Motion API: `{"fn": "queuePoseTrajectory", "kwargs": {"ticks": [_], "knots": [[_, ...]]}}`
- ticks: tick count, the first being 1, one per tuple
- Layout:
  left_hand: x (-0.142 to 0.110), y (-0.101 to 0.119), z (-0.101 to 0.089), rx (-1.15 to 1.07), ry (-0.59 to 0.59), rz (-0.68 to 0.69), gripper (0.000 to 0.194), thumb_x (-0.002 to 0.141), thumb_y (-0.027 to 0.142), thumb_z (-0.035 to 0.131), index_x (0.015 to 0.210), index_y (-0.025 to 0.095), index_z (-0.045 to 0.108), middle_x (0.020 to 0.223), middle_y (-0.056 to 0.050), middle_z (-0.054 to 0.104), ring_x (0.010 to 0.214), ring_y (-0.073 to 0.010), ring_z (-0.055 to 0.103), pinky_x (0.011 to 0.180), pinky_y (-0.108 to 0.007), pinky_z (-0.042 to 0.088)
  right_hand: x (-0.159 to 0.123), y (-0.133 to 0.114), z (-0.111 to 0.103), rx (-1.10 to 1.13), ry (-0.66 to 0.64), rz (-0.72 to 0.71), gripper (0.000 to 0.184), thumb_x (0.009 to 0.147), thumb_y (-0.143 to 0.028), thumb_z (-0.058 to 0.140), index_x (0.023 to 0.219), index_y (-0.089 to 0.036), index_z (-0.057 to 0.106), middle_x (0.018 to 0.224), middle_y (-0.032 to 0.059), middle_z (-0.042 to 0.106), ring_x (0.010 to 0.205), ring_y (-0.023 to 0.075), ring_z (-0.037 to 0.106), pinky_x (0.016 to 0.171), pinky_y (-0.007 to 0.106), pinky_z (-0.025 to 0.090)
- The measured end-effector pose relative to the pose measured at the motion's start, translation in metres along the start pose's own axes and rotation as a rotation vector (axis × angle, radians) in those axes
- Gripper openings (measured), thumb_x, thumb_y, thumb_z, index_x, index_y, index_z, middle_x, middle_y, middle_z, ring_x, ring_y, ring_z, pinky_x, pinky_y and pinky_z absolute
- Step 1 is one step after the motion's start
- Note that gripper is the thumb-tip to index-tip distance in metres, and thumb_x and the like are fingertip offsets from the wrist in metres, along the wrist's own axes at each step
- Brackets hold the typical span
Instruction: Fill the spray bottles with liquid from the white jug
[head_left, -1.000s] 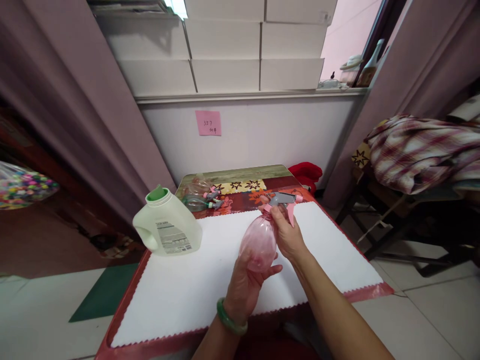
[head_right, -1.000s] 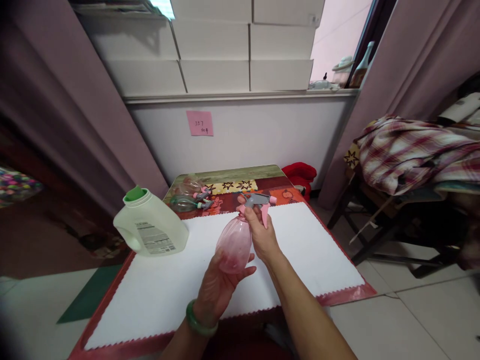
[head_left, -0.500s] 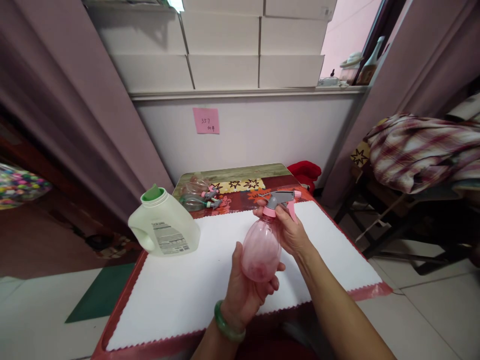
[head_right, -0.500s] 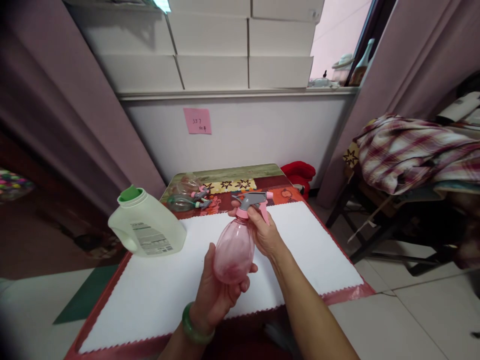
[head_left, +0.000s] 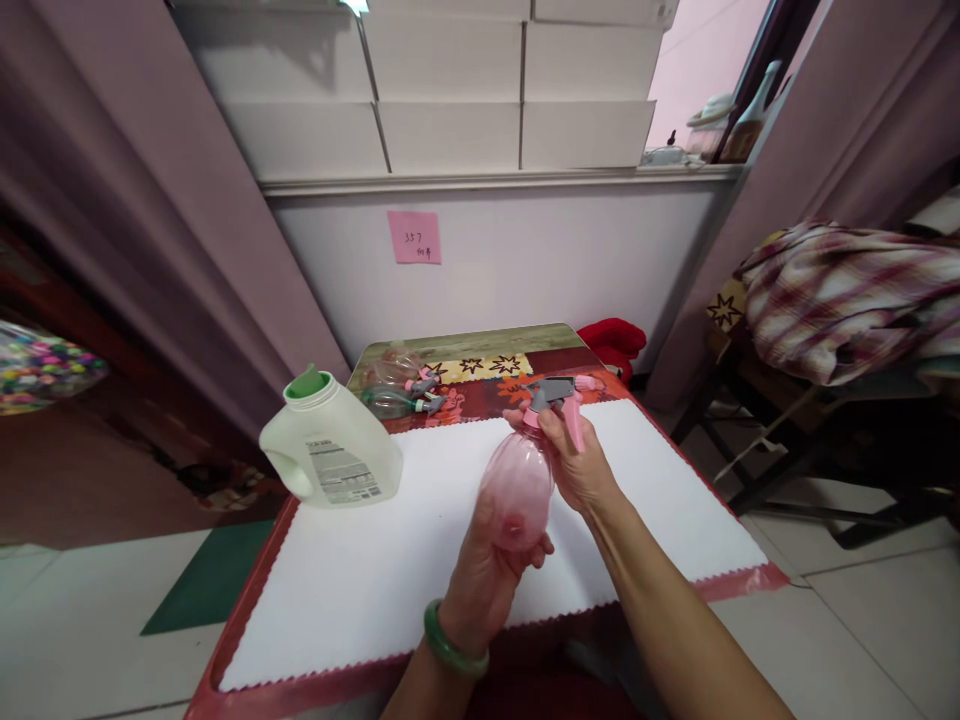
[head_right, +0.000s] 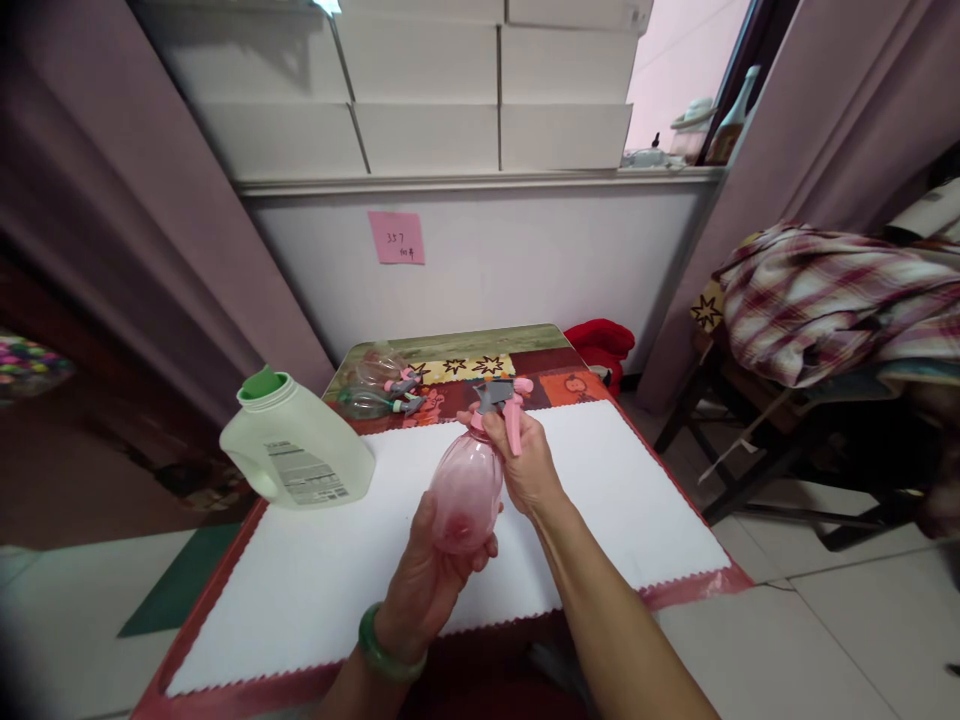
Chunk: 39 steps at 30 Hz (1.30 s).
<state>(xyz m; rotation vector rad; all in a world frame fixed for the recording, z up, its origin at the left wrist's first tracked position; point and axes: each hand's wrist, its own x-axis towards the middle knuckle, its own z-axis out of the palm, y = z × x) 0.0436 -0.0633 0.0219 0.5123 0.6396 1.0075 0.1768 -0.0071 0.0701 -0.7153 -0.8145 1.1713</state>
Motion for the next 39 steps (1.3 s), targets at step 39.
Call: {"fn": "queuePoseTrajectory", "kwargs": {"ticks": [39], "knots": [[0.008,-0.009,-0.003,0.359,0.220,0.459,0.067,0.066,0.033,0.092,0.125,0.021,0.062,0.126,-0.008,0.069,0.119,-0.0296,0.064,0.103,-0.043,0.050,-0.002,0.006,0.021,0.023,0.245,0.150,0.054,0.056,-0.036,0.095,0.097,-0.023,0.062,0.084,-0.0010,0.076,0.084,0.0206,0.071,0.084,0.035,0.052]]}}
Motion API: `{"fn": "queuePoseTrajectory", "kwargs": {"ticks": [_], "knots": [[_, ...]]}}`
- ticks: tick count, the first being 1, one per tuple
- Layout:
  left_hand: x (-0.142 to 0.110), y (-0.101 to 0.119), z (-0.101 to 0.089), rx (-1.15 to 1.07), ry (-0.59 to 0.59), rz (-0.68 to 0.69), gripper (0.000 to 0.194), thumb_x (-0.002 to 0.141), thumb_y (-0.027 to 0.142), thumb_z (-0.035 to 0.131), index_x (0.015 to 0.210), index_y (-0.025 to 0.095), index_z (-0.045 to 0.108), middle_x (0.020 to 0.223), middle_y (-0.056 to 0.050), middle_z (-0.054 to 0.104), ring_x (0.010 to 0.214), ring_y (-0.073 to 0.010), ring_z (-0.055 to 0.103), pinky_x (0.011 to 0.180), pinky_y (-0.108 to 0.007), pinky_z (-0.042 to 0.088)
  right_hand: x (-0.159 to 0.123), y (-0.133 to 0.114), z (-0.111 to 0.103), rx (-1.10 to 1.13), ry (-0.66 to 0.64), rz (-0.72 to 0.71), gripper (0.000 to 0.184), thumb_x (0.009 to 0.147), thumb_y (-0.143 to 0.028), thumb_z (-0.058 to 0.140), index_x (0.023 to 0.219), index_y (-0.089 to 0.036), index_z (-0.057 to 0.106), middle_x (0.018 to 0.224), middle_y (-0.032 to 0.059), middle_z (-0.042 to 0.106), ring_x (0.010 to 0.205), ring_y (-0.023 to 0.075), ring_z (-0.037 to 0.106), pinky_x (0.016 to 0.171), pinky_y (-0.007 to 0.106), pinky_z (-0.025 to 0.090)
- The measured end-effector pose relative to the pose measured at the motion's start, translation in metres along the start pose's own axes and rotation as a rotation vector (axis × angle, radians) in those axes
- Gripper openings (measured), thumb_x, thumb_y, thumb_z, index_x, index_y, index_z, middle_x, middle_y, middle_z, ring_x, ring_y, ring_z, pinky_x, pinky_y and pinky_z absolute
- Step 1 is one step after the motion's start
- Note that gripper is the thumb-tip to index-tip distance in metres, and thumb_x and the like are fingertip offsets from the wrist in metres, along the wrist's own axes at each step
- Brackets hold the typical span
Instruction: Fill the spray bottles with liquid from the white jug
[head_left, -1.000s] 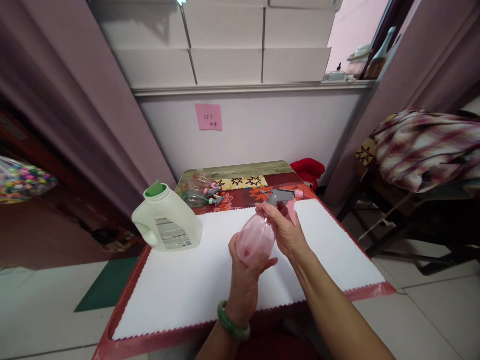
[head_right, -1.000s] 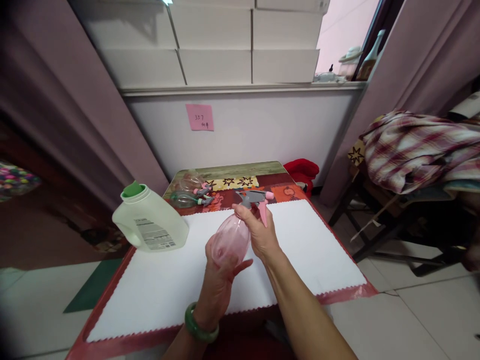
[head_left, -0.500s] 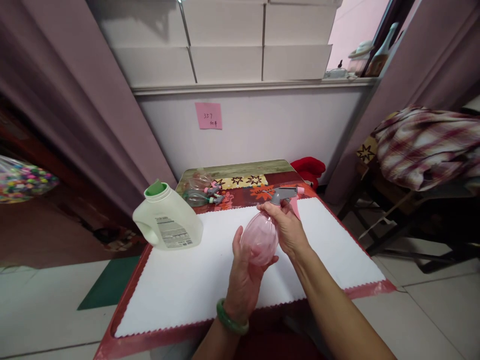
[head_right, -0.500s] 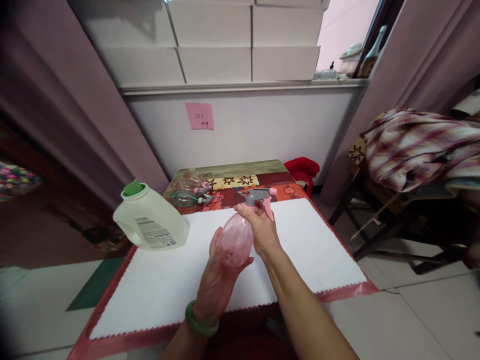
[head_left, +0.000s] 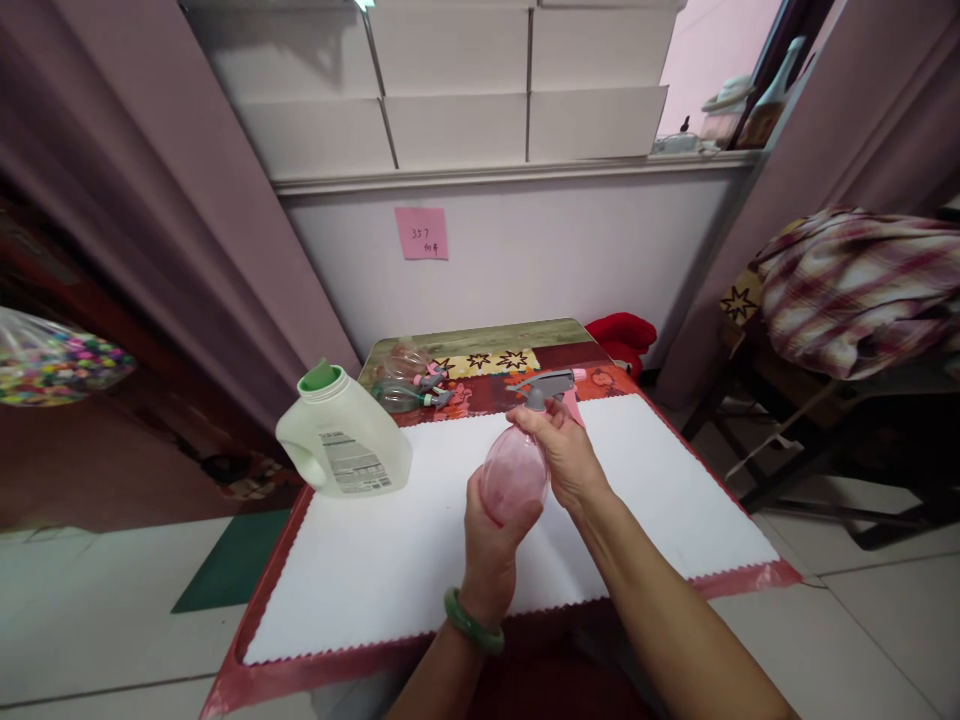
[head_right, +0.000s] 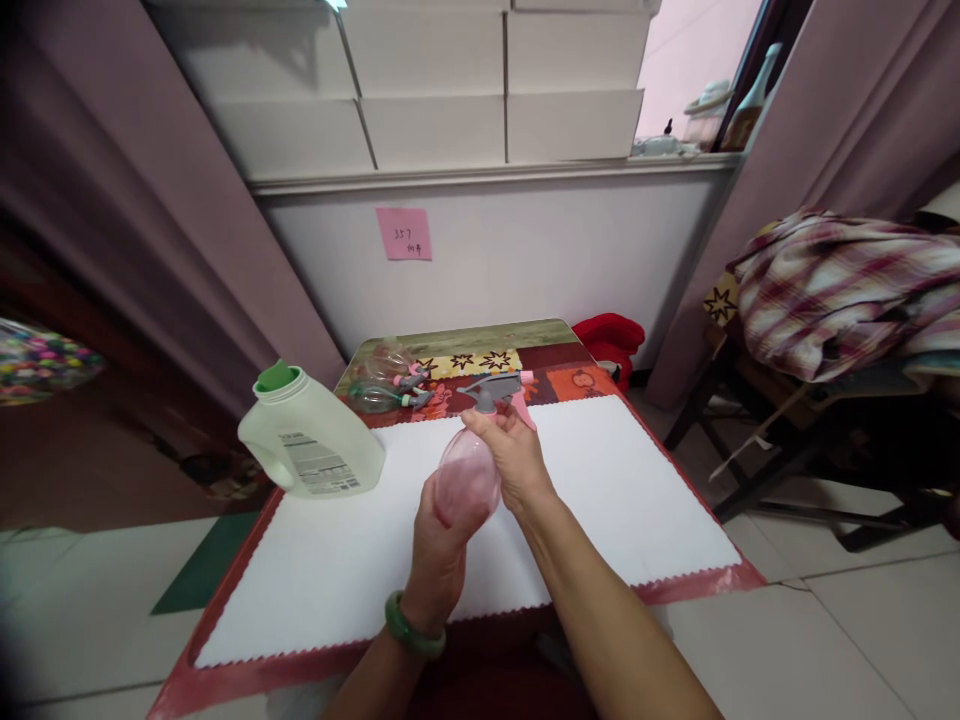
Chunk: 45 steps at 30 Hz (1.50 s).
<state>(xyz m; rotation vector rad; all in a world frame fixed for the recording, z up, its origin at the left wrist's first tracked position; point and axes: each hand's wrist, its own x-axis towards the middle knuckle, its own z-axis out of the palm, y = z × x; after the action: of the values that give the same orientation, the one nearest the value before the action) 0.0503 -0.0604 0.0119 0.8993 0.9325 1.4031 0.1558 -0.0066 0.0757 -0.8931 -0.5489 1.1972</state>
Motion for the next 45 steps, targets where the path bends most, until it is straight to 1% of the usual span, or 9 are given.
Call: {"fn": "queuePoseTrajectory", "kwargs": {"ticks": [6,11,15,27,32,36,38,41,45], "knots": [[0.002,-0.003,0.006,0.057,0.185,0.030,0.077,0.056,0.029,0.097,0.120,0.027,0.055,0.120,-0.004,0.066,0.112,-0.0266,0.065,0.095,-0.040,0.054,-0.001,0.007,0.010,0.042,0.068,0.032,0.058,0.052,-0.036,0.096,0.094,-0.024,0.059,0.074,-0.0058,0.072,0.073,0.0183,0.068,0.075,0.032,0.051],[0.002,0.005,0.008,-0.143,0.050,-0.166,0.082,0.059,0.024,0.095,0.127,0.031,0.048,0.130,-0.005,0.063,0.117,-0.0290,0.064,0.090,-0.044,0.058,-0.002,0.005,0.008,0.013,0.072,-0.029,0.054,0.054,-0.038,0.096,0.097,-0.023,0.065,0.081,-0.0031,0.075,0.080,0.0186,0.069,0.080,0.032,0.051],[0.000,0.014,0.007,-0.291,-0.093,-0.226,0.061,0.078,0.042,0.083,0.128,0.028,0.050,0.146,-0.010,0.055,0.125,-0.0323,0.060,0.085,-0.048,0.061,0.000,0.004,0.002,-0.083,-0.002,-0.102,0.043,0.068,-0.046,0.088,0.100,-0.023,0.072,0.087,-0.0020,0.075,0.084,0.0174,0.066,0.084,0.031,0.049],[0.003,0.008,-0.004,-0.352,-0.131,-0.311,0.054,0.080,0.042,0.079,0.128,0.019,0.067,0.137,-0.014,0.065,0.124,-0.0352,0.061,0.076,-0.039,0.061,0.000,0.005,-0.009,-0.168,-0.224,-0.171,0.041,0.090,-0.061,0.066,0.102,-0.024,0.079,0.117,0.0053,0.076,0.118,0.0249,0.066,0.108,0.037,0.043],[-0.001,0.012,0.000,-0.275,-0.084,-0.286,0.073,0.066,0.036,0.089,0.131,0.024,0.058,0.138,-0.013,0.062,0.121,-0.0348,0.063,0.082,-0.043,0.060,0.000,0.001,-0.012,-0.241,-0.237,-0.114,0.044,0.086,-0.062,0.070,0.100,-0.022,0.081,0.116,0.0076,0.077,0.110,0.0266,0.068,0.100,0.040,0.048],[0.000,0.008,0.003,0.008,0.110,-0.091,0.096,0.053,0.033,0.097,0.134,0.030,0.045,0.133,-0.010,0.059,0.110,-0.0305,0.065,0.074,-0.039,0.061,-0.001,0.006,-0.010,-0.183,-0.116,-0.116,0.040,0.077,-0.058,0.081,0.090,-0.021,0.080,0.098,0.0070,0.080,0.098,0.0248,0.071,0.095,0.038,0.051],[0.001,0.005,0.002,0.102,0.171,0.002,0.111,0.047,0.030,0.100,0.140,0.033,0.039,0.134,-0.010,0.059,0.113,-0.0297,0.064,0.085,-0.041,0.059,0.000,0.009,-0.009,-0.138,-0.061,-0.101,0.040,0.073,-0.056,0.085,0.087,-0.020,0.079,0.089,0.0064,0.079,0.090,0.0234,0.072,0.090,0.038,0.053],[0.000,0.005,0.000,0.108,0.123,0.041,0.123,0.040,0.029,0.103,0.145,0.032,0.038,0.139,-0.012,0.058,0.121,-0.0322,0.062,0.100,-0.044,0.053,0.002,0.012,-0.009,-0.099,-0.013,-0.083,0.040,0.071,-0.055,0.087,0.084,-0.018,0.078,0.083,0.0060,0.078,0.081,0.0214,0.072,0.084,0.036,0.054],[-0.003,0.014,0.004,-0.200,-0.006,-0.086,0.093,0.072,0.061,0.084,0.149,0.034,0.040,0.150,-0.012,0.055,0.132,-0.0316,0.059,0.104,-0.045,0.051,0.003,0.010,-0.010,-0.098,-0.023,-0.089,0.040,0.072,-0.055,0.086,0.084,-0.019,0.077,0.082,0.0056,0.078,0.079,0.0210,0.071,0.082,0.035,0.053]]}}
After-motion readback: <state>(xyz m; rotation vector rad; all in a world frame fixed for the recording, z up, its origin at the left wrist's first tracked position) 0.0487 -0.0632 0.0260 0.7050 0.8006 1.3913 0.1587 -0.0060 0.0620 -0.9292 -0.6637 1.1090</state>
